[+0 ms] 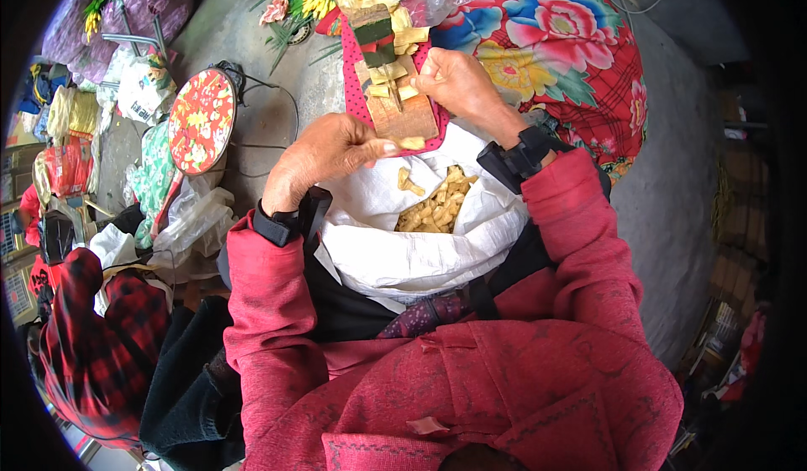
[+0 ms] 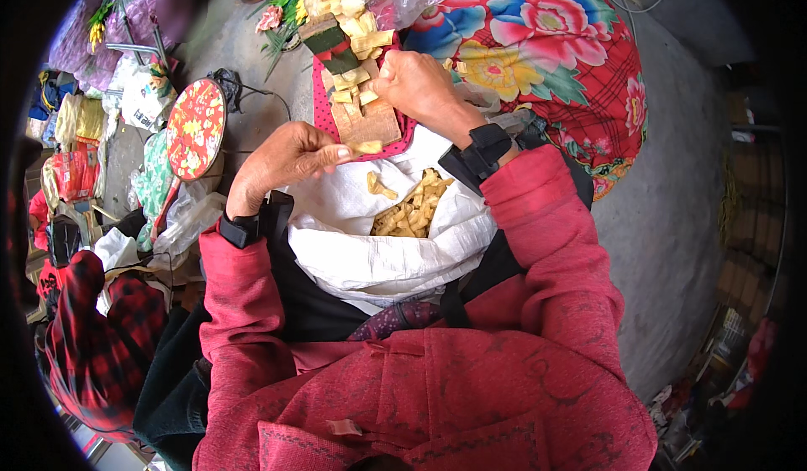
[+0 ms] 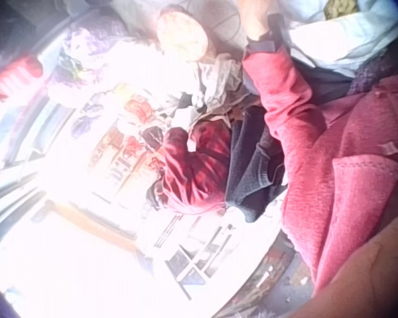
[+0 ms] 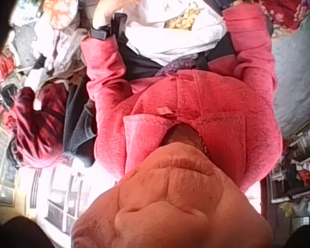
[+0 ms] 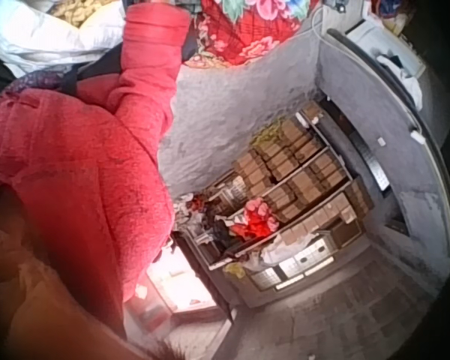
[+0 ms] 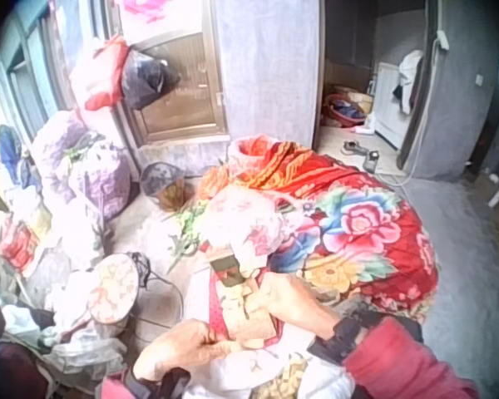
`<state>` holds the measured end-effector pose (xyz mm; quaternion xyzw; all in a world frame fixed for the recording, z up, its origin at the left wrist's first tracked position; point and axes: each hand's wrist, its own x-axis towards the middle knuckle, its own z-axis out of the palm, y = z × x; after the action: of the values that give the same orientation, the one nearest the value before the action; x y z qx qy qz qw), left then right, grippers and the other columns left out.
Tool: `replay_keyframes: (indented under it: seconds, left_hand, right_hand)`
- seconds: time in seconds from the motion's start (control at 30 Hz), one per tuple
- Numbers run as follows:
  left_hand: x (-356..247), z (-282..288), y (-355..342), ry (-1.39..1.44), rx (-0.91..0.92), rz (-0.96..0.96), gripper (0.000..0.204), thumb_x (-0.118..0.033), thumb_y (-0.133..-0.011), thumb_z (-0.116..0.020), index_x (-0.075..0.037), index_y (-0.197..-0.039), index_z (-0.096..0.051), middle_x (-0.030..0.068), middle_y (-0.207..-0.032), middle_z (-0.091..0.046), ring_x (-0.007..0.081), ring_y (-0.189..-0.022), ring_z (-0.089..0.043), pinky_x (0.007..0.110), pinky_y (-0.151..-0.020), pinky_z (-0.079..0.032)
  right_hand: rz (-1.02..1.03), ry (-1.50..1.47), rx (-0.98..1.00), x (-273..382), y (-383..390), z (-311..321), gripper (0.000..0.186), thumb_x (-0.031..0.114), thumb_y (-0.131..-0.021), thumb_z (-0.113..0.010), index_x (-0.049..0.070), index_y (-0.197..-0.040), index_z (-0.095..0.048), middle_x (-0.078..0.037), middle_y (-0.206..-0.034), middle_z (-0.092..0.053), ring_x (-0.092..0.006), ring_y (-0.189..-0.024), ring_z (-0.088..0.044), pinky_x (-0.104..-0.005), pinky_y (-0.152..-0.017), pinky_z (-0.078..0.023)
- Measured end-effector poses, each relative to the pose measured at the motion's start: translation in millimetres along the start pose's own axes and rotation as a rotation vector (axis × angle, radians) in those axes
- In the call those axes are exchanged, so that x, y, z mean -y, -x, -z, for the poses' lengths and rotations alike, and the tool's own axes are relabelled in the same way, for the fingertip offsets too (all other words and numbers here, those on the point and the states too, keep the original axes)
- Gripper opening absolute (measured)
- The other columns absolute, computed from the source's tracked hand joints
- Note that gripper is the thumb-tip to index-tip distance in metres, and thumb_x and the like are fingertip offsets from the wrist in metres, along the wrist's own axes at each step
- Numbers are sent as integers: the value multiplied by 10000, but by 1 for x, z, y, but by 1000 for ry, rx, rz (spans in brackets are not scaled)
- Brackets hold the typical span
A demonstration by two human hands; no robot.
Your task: The person sits on the floor and uses a small knife to cut dried vegetable strips into smaller pieces, collecting them in a white cloth bag. The person repeatedly picks up strips, cuts them, and places the pieces into the bag.
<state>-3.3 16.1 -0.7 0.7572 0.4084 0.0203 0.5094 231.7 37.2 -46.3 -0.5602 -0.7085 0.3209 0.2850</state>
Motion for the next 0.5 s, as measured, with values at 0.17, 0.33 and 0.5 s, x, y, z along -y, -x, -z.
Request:
replay_keyframes:
  seconds: [0.17,0.33,0.5]
  left_hand:
    - [-9,-4,-5,-74,-308,-81,399,-412,-856,-673,-15,-824,-640,155,-608,-540,260,-537,-545,386,-535,-429]
    - [-12,-11,-12,-57,-482,-204,232,-269,-919,-610,-44,-899,-662,192,-679,-578,334,-583,-578,393,-556,-450]
    - [-8,-1,-10,-230,-795,23,220,-259,-928,-590,-55,-874,-654,187,-649,-583,391,-620,-587,426,-556,-458]
  right_hand:
    - [21,-401,218,2,1,3,208,213,-837,-653,48,-755,-557,31,-654,-532,-64,-619,-485,-254,-551,-402]
    - [21,-600,330,18,3,4,293,287,-880,-674,53,-738,-568,54,-692,-505,-33,-659,-442,-227,-550,-372]
    - [-83,-307,341,21,-4,35,328,355,-970,-558,49,-853,-583,78,-647,-474,-9,-537,-377,-199,-461,-302]
